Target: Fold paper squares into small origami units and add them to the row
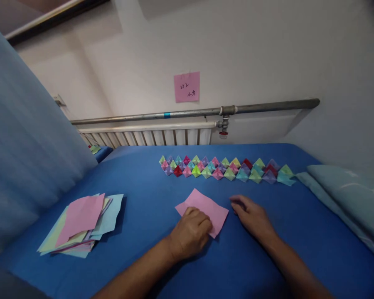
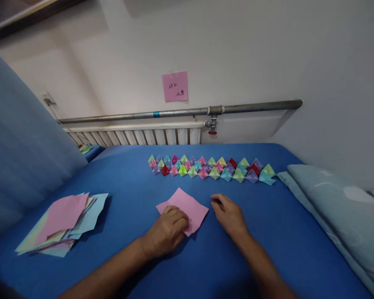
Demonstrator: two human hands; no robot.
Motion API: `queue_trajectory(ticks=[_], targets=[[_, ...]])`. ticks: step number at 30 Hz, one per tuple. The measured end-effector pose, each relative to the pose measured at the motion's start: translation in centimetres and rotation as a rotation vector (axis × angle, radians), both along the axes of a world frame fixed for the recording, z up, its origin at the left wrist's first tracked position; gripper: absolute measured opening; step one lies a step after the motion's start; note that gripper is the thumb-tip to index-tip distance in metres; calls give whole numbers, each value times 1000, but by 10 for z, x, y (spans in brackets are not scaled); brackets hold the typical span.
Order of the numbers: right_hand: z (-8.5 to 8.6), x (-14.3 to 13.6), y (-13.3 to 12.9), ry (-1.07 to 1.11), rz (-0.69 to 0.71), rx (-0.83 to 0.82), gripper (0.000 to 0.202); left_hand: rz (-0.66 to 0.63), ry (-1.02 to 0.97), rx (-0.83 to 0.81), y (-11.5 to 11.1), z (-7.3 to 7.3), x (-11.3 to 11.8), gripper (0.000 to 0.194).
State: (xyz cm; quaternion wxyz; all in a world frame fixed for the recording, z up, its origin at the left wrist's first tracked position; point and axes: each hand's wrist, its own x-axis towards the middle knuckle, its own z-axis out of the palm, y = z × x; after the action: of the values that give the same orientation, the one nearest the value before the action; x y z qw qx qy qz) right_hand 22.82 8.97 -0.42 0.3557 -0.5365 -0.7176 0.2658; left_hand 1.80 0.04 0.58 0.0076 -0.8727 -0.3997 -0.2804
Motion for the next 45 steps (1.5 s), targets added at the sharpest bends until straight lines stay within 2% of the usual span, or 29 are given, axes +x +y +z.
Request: queue_trajectory(ticks=[4, 8, 14, 25, 29, 34, 38, 45], targets=[[0, -6, -3, -102, 56, 52, 26, 11, -166, -110, 4, -17, -18, 19], [-3, -14, -2, -172, 85, 66, 31, 56, -295, -156, 10, -19, -25, 24], [-4, -14, 5, -188, 114, 87, 28, 216, -273, -178, 11, -21, -29, 18], [2, -12, 0, -237, 188, 102, 27, 224, -235, -271, 11, -26, -39, 30], [4, -14, -5, -269, 218, 117, 27, 198, -227, -282, 11, -27, -43, 27], [4, -15, -9, -307, 213, 96, 33, 241, -213, -210, 12, -28, -47, 22], [4, -16, -11, -288, 298, 121, 37, 284, -189, -205, 14, -27, -55, 19], [0, -19, -13, -231, 457, 190, 37, 293, -234, -318, 17, -26, -62, 18]])
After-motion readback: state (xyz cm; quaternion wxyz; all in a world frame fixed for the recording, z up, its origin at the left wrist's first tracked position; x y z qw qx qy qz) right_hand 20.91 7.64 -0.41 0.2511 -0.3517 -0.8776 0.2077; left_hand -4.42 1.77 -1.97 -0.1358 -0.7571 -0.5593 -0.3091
